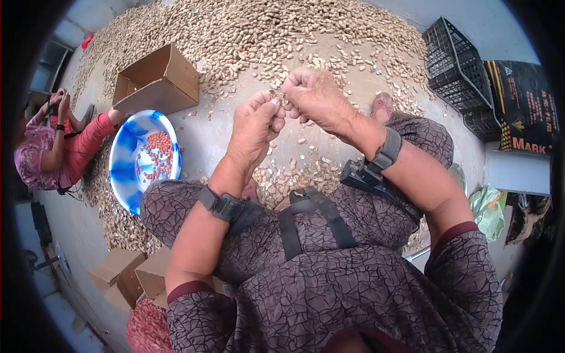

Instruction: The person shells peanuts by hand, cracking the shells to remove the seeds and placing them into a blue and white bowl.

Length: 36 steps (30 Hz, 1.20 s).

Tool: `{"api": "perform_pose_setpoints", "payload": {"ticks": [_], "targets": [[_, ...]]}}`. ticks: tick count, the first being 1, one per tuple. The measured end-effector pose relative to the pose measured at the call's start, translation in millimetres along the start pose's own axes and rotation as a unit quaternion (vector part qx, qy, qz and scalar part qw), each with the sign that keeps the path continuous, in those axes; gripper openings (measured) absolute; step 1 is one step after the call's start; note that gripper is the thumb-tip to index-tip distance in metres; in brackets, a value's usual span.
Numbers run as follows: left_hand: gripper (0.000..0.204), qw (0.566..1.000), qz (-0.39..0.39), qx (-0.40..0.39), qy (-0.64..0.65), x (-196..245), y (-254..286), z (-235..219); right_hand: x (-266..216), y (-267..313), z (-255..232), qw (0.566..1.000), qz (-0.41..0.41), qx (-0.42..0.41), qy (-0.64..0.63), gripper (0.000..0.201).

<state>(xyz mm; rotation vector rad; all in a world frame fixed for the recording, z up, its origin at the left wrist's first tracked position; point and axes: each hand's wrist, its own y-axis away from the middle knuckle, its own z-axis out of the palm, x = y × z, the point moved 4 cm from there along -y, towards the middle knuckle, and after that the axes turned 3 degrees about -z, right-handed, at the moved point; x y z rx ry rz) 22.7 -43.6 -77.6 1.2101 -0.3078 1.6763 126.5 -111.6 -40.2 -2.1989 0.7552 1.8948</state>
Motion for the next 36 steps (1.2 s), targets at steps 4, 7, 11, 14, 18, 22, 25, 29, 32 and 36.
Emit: {"api": "perform_pose_setpoints", "payload": {"ticks": [4,7,11,14,18,22,25,29,32,36], "targets": [[0.006,1.0,-0.001,0.01,-0.022,5,1,0,0,-2,1,0.994,-0.078,0.01,0.079,0.017],[0.009,0.998,0.002,0.006,-0.059,9,3,-1,-12,3,2,0.982,-0.143,-0.018,0.123,0.019],[0.012,0.996,0.002,-0.028,-0.079,15,10,0,-17,3,3,0.979,-0.118,-0.081,0.147,0.022],[0.014,0.996,-0.006,-0.062,-0.071,24,15,3,-24,7,9,0.956,-0.239,-0.075,0.154,0.018],[0.015,0.992,-0.027,-0.095,-0.082,28,17,-3,-33,10,11,0.935,-0.292,-0.087,0.181,0.014],[0.013,0.995,-0.043,-0.076,-0.052,40,23,-3,-53,10,6,0.902,-0.361,-0.071,0.224,0.013],[0.016,0.993,-0.08,-0.084,0.036,52,20,-11,-72,6,-3,0.931,-0.302,-0.058,0.196,0.018],[0.024,0.99,-0.063,-0.107,0.071,85,17,-19,-70,-1,-6,0.948,-0.164,-0.17,0.215,0.025],[0.023,0.991,-0.042,-0.109,0.059,108,17,-19,-38,-15,-4,0.921,-0.075,-0.244,0.295,0.03],[0.019,0.994,-0.039,-0.086,0.062,112,11,-22,34,-49,-2,0.902,-0.088,-0.221,0.36,0.024]]}}
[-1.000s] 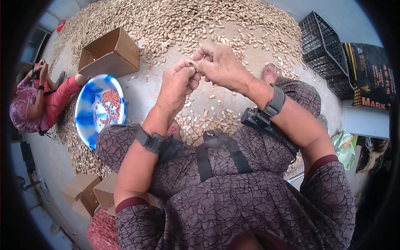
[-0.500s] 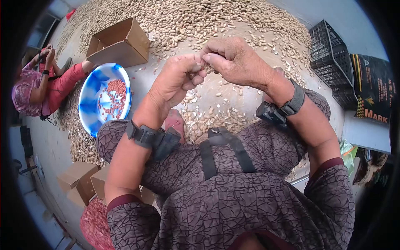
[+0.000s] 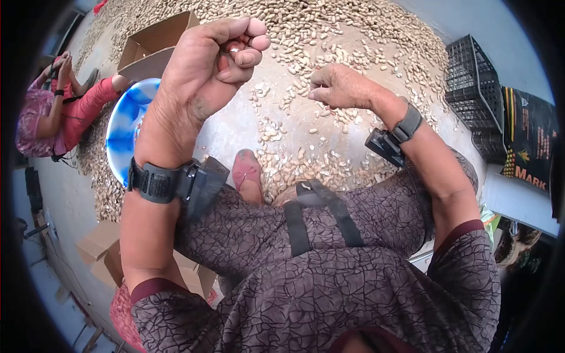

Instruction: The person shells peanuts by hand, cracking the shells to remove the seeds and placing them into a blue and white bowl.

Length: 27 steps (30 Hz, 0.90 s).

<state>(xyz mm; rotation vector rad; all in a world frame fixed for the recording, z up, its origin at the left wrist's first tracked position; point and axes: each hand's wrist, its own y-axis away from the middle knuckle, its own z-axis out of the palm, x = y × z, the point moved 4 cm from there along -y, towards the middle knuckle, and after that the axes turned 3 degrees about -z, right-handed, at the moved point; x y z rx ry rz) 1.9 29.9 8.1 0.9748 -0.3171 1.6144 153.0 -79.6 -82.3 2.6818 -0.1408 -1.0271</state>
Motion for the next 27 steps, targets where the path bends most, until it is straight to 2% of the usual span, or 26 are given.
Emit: {"api": "perform_pose_setpoints", "payload": {"ticks": [1,3,5,11,14,18,20,24,27], "targets": [[0.019,1.0,-0.002,0.001,0.003,-2,-2,-4,16,-5,14,1.0,0.007,0.0,0.008,0.022],[0.018,0.999,-0.007,0.002,0.034,-9,-8,-14,54,-13,46,0.996,0.072,-0.042,0.018,0.02],[0.017,0.999,-0.007,0.006,0.048,-14,-13,-21,83,-16,75,0.995,0.083,-0.049,0.034,0.02],[0.017,0.997,0.008,0.034,0.062,-10,-21,-20,132,-14,135,0.983,0.157,-0.091,0.038,0.028],[0.017,0.997,0.023,0.029,0.065,-3,-24,-19,140,-13,157,0.983,0.155,-0.062,0.076,0.028],[0.019,0.997,0.013,0.037,0.063,2,-22,-18,154,-14,183,0.985,0.142,-0.07,0.07,0.03],[0.02,0.997,0.005,-0.005,0.082,3,-22,-14,153,-17,183,0.982,0.169,-0.05,0.066,0.032],[0.021,0.998,0.011,0.031,0.061,4,-21,-16,156,-25,190,0.978,0.177,-0.055,0.096,0.03],[0.021,0.997,0.018,0.056,0.043,5,-21,-18,161,-29,199,0.982,0.131,-0.057,0.125,0.024]]}}
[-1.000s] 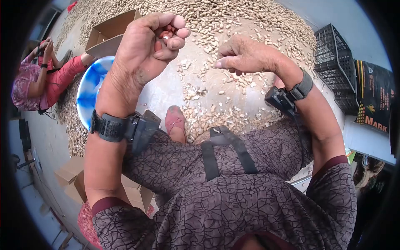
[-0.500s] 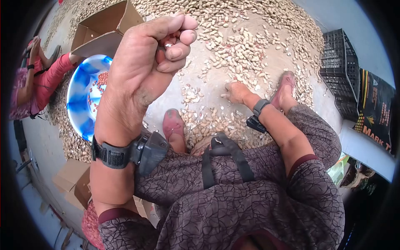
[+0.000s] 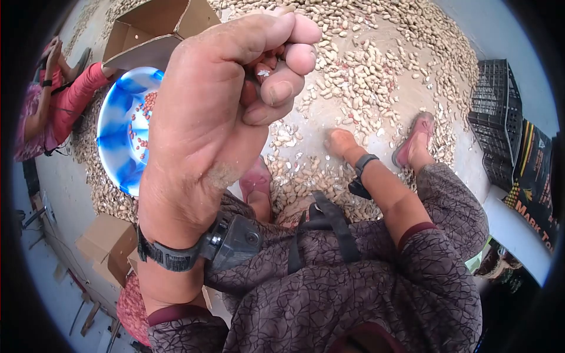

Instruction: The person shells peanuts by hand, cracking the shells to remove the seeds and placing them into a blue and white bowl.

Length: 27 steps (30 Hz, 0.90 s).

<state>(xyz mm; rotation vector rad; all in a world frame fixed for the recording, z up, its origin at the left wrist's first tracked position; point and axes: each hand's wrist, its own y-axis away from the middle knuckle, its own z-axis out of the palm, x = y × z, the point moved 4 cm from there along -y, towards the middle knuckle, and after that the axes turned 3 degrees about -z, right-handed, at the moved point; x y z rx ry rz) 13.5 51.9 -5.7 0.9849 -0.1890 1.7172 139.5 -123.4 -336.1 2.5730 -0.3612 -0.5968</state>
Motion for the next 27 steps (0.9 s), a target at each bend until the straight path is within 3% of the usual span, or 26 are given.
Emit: {"api": "perform_pose_setpoints", "payload": {"ticks": [2,3,4,5,6,8,12,14,18,21,23,24,25,26,27], "targets": [[0.022,1.0,0.009,0.017,-0.012,1,0,-1,-4,-2,-3,0.989,0.036,0.005,-0.14,0.014],[0.022,1.0,0.009,0.018,-0.011,2,0,-1,-7,-5,-9,0.99,0.036,0.003,-0.14,0.014],[0.022,0.999,0.012,0.033,-0.015,3,1,-1,-6,-5,-9,0.939,0.141,-0.057,-0.308,0.01],[0.022,0.999,0.015,0.047,-0.02,4,2,-1,-6,-4,-3,0.846,0.241,-0.114,-0.462,0.009],[0.022,0.999,0.015,0.047,-0.019,4,2,-1,-5,-9,5,0.846,0.242,-0.114,-0.462,0.009],[0.022,0.998,0.006,0.059,-0.018,4,3,-3,-10,-26,9,0.938,0.019,0.034,-0.346,0.013],[0.022,0.998,0.009,0.053,-0.012,4,1,-5,-47,-33,3,0.947,-0.022,0.027,-0.318,0.015],[0.022,0.998,0.017,0.055,-0.013,5,1,-5,-59,-31,-1,0.98,-0.028,0.059,-0.186,0.018],[0.022,0.998,0.025,0.061,-0.019,5,2,-5,-62,-37,7,0.984,-0.059,0.081,-0.144,0.017],[0.022,0.997,0.033,0.066,-0.035,7,-1,-3,-66,-38,9,0.994,-0.061,0.011,-0.091,0.014],[0.023,0.997,-0.031,0.071,-0.023,6,-6,4,-54,-41,21,0.972,-0.041,0.049,-0.226,0.014],[0.023,0.997,-0.029,0.069,-0.024,4,-8,-1,-53,-41,12,0.972,-0.041,0.05,-0.225,0.014],[0.023,0.999,0.006,0.048,-0.004,2,-9,-7,-51,-37,2,0.923,0.056,-0.044,-0.379,0.015],[0.023,0.999,0.041,0.024,0.016,0,-9,-9,-51,-28,-5,0.833,0.15,-0.135,-0.515,0.017],[0.023,0.999,0.044,0.019,0.014,-1,-10,-8,-50,-23,-18,0.835,0.149,-0.129,-0.514,0.017]]}}
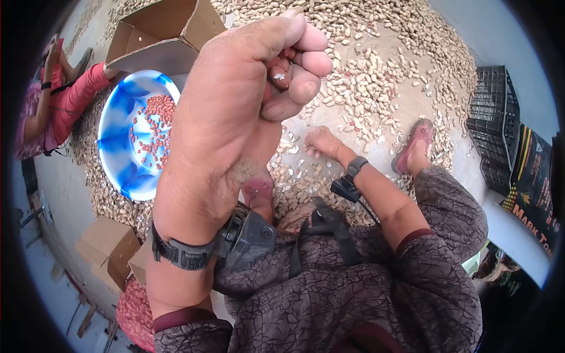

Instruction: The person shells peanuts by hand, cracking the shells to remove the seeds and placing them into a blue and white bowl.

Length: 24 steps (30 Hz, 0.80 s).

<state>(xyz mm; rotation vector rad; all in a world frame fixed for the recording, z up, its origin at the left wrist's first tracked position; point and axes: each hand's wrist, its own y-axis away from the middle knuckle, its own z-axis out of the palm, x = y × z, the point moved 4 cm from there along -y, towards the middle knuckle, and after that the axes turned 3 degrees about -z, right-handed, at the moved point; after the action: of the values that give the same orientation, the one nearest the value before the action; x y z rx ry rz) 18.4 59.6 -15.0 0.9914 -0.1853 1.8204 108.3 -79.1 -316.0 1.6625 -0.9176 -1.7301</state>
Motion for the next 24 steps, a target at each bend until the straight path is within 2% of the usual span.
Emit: {"api": "perform_pose_setpoints", "payload": {"ticks": [2,3,5,6,8,10,15,17,21,24], "targets": [[0.024,0.999,-0.018,0.041,-0.022,-2,-1,1,-20,17,-10,0.994,-0.065,-0.022,-0.086,0.016],[0.024,0.999,-0.012,0.033,-0.024,-3,-2,4,-27,24,-16,0.994,-0.073,-0.015,-0.084,0.016],[0.023,0.997,-0.004,0.054,-0.061,-7,-4,4,-47,37,-23,0.978,-0.138,-0.048,-0.146,0.016],[0.021,0.998,-0.007,0.029,-0.064,-9,-7,2,-57,46,-27,0.978,-0.146,-0.043,-0.142,0.016],[0.02,0.997,-0.011,0.023,-0.073,-15,-8,2,-81,66,-29,0.965,-0.191,-0.083,-0.16,0.015],[0.018,0.994,-0.025,0.035,-0.101,-20,-8,3,-101,87,-32,0.959,-0.21,-0.086,-0.167,0.014],[0.018,0.99,-0.028,-0.003,-0.137,-30,-10,6,-144,144,-47,0.944,-0.265,-0.084,-0.175,0.016],[0.018,0.989,-0.04,0.011,-0.143,-35,-9,9,-155,165,-54,0.94,-0.245,-0.071,-0.227,0.02],[0.022,0.987,-0.031,-0.047,-0.153,-47,-11,21,-170,201,-58,0.928,-0.262,-0.028,-0.262,0.019],[0.021,0.988,-0.045,-0.065,-0.129,-57,-11,27,-177,221,-57,0.933,-0.287,-0.01,-0.218,0.018]]}}
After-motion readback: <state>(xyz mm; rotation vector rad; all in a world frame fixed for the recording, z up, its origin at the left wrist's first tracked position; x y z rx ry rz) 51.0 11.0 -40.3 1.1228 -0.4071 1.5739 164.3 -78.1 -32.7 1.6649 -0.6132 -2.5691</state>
